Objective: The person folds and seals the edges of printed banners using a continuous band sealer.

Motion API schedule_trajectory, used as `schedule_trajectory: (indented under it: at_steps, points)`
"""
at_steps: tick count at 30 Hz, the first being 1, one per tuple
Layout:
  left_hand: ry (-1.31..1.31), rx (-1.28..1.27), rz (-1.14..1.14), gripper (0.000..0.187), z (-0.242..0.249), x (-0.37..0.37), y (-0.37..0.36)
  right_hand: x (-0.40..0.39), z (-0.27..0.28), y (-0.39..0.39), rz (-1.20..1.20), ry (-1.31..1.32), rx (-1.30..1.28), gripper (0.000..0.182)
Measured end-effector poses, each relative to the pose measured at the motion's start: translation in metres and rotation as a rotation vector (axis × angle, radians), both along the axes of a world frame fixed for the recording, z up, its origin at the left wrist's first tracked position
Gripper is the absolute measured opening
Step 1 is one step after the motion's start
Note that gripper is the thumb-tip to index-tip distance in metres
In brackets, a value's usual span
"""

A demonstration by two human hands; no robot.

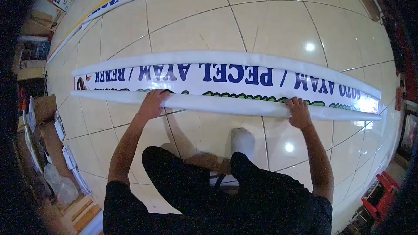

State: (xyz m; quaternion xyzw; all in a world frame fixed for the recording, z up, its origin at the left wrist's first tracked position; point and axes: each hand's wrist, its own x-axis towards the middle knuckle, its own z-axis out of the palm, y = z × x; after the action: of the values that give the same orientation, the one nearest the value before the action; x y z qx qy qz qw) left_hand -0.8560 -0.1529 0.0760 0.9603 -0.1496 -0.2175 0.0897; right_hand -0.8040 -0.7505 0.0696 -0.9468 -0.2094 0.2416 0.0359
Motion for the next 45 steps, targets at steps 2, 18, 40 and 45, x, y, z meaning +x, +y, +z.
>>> schedule_trajectory:
  at_steps: [2,18,40,45]
  points:
    - [0.138,0.0,-0.015,0.069,-0.018,0.039,0.032,0.035,-0.021,-0.034,-0.005,0.28,0.15,0.057]
    - [-0.193,-0.029,-0.061,0.039,-0.045,0.022,-0.14,0.031,-0.073,-0.197,-0.103,-0.385,-0.195,0.037]
    - [-0.142,0.001,-0.049,0.055,-0.02,-0.045,-0.041,0.156,-0.034,0.168,0.244,-0.65,-0.086,0.046]
    - [-0.12,0.053,-0.016,0.054,-0.023,-0.046,-0.044,0.164,-0.069,0.162,0.611,-0.481,0.131,0.051]
